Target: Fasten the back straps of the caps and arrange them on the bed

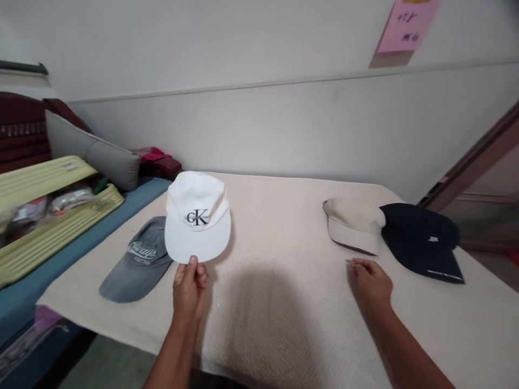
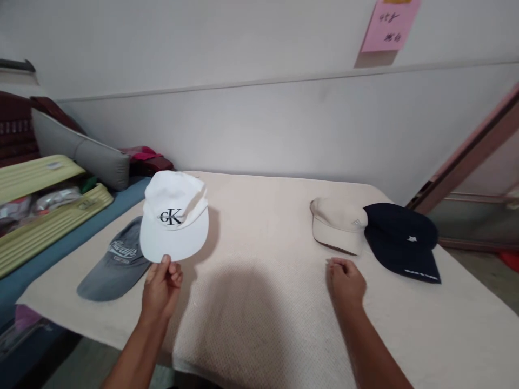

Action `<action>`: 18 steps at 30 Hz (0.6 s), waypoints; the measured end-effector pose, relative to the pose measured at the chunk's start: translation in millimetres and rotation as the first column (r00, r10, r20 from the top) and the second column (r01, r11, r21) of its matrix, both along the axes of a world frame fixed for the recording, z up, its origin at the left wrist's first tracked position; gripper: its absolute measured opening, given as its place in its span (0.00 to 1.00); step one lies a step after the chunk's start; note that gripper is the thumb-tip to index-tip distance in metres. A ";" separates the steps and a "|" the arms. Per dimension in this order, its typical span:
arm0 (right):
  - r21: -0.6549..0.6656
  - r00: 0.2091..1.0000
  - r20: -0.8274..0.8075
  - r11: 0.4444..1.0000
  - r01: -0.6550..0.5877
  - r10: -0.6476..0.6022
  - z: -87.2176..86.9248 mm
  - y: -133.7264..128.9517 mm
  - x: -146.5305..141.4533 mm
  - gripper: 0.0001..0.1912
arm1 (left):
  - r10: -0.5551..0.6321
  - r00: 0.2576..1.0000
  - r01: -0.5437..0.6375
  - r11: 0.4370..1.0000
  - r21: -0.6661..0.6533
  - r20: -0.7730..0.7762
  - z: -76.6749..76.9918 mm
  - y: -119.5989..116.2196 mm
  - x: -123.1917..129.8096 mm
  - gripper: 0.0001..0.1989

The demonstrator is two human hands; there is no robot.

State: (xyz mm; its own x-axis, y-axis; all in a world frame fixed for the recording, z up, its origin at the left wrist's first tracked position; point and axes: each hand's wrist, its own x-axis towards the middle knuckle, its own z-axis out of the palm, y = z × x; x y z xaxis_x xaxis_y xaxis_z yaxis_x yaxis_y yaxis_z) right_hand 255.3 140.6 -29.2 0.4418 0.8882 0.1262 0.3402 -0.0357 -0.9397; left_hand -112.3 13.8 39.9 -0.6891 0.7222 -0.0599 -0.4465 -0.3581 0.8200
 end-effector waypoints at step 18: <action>0.296 0.102 -0.902 0.773 -0.561 0.419 69.3 -68.4 -44.8 0.19 | -0.842 0.531 0.803 0.462 -0.377 0.097 -26.6 -44.3 126.8 0.10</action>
State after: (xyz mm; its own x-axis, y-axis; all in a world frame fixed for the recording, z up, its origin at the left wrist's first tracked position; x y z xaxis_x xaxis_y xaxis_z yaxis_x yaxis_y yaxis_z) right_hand 210.5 72.1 40.1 -0.3495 0.9320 -0.0960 -0.7171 -0.3321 -0.6128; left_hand 14.5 -30.6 13.3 0.1976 0.8975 -0.3943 -0.3007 0.4383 0.8470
